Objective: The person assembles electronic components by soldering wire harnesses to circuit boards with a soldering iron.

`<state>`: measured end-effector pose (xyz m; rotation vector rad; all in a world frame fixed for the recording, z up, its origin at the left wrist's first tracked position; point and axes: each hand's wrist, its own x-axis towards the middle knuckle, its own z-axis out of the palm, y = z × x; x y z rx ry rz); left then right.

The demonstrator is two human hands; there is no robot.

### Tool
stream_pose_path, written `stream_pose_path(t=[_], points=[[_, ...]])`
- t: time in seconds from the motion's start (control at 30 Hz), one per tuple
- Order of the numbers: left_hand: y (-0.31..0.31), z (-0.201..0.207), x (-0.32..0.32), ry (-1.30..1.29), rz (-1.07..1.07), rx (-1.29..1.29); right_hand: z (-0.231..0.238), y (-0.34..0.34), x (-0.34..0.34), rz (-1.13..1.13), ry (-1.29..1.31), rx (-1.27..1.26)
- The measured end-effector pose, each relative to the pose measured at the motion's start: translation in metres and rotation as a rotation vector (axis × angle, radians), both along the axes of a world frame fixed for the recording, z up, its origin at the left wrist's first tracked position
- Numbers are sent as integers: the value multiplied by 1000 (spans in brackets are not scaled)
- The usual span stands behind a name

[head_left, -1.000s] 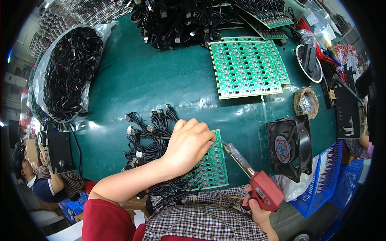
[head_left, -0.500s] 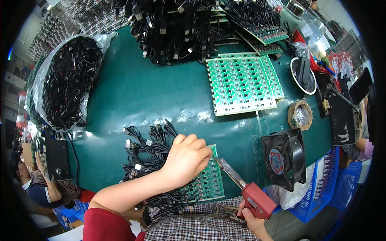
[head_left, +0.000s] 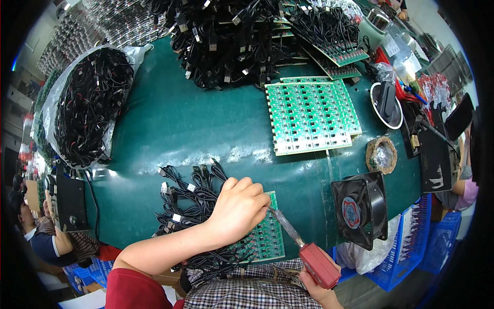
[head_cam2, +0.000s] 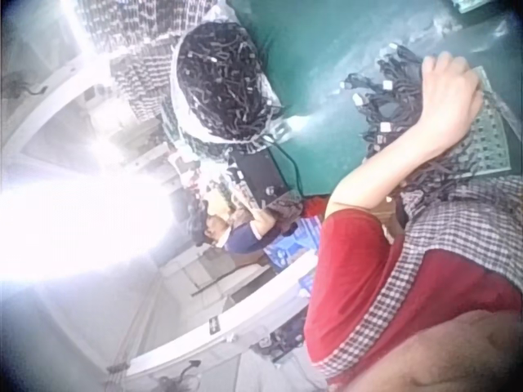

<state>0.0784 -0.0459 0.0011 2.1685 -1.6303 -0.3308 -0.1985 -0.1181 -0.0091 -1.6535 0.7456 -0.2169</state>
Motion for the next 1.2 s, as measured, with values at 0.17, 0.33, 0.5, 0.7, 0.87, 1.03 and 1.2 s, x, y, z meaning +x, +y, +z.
stream_pose_path(t=[0.17, 0.33, 0.5, 0.7, 0.87, 1.03, 1.2], points=[[1, -1, 1, 28, 4, -34, 24, -3, 7, -45, -57, -306], [9, -3, 0, -68, 31, -40, -1, 11, -23, -128, -90, -220], [10, -13, -5, -152, -63, -151, -16, 13, -33, -238, -48, -38], [14, 14, 69, 30, 244, -39, 27, 7, 20, -275, -198, 50], [81, -29, 215, -560, 1012, 186, -19, 14, -37, -274, -183, 108], [129, -72, 273, -964, 1076, 135, -22, 9, -23, -307, -161, 132], [137, -49, 281, -771, 1059, 107, -19, 11, -30, -350, -105, 171]])
